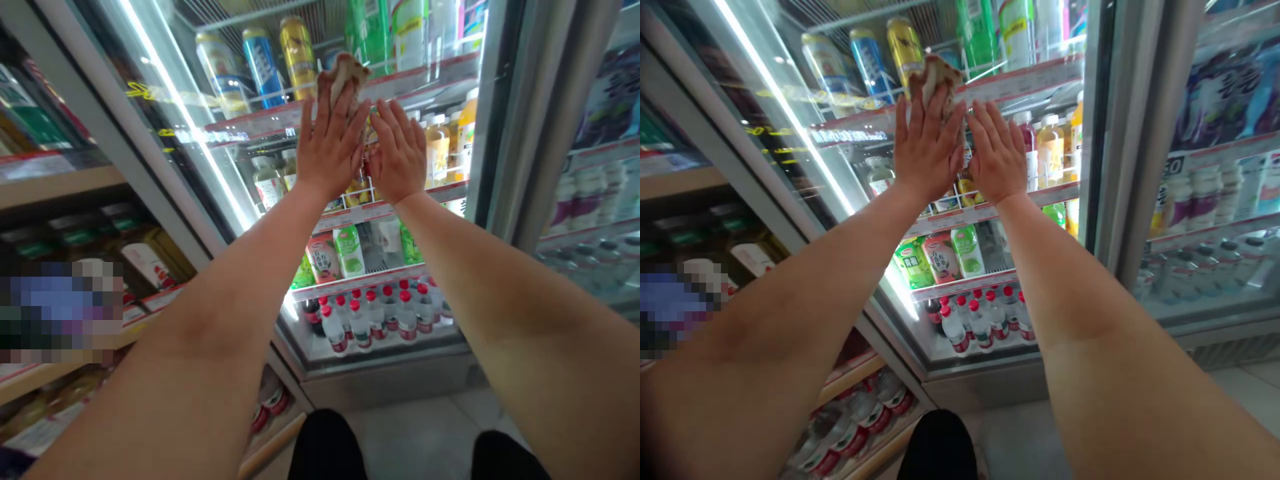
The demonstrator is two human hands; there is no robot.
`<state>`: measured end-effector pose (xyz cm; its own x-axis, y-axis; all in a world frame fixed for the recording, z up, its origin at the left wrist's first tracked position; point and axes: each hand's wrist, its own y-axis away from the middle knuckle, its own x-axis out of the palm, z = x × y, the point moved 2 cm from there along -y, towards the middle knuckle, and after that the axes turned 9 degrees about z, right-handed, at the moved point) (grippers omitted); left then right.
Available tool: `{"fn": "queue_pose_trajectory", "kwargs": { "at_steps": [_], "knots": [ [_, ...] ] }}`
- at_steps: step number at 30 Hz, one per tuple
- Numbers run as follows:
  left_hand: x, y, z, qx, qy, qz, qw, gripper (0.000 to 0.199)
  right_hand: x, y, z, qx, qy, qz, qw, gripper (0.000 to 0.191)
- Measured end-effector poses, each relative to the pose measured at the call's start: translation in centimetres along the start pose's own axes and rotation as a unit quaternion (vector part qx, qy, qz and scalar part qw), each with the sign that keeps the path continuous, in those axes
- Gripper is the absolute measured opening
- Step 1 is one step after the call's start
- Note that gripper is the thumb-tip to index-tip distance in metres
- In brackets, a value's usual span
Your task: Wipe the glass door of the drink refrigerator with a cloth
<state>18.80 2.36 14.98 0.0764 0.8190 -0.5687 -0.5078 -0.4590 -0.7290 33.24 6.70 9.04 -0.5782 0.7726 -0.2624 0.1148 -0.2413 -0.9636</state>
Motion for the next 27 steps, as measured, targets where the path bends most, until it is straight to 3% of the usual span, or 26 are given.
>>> {"fn": "queue_pose_trajectory", "kwargs": {
  "at_steps": [5,11,15,18,21,24,27],
  "knots": [
    [-1.8,2.5,6.5,-0.051,0.011,-0.023,0.998,0.066,-0.1,0.2,0.1,-0.005,0.012,-0.007,1.0,0.064],
    [-3.5,8.7,15.5,-0.12,0.0,-0.076,0.99,0.071,-0.5,0.3,0.6,0.025,0.02,0.018,0.999,0.065],
    [-3.6,11.7,18.8,-0.121,-0.007,-0.108,0.987,0.076,-0.4,0.3,0.7,0.025,0.035,0.011,0.999,0.064],
    [-2.9,11.9,19.8,-0.11,-0.015,-0.13,0.985,0.074,-0.7,0.4,1.0,0.018,0.048,0.024,0.998,0.065],
    [-1.5,10.4,19.6,-0.108,-0.035,-0.153,0.982,0.067,-1.0,0.4,1.2,0.021,0.043,0.028,0.998,0.065],
    [0.2,7.7,17.3,-0.078,-0.051,-0.167,0.982,0.063,-1.0,0.4,1.2,0.021,0.038,0.035,0.998,0.066],
    [1.3,4.7,13.1,-0.021,-0.022,-0.155,0.987,0.065,-0.8,0.3,1.0,0.031,0.036,0.031,0.998,0.067]
  ]
}}
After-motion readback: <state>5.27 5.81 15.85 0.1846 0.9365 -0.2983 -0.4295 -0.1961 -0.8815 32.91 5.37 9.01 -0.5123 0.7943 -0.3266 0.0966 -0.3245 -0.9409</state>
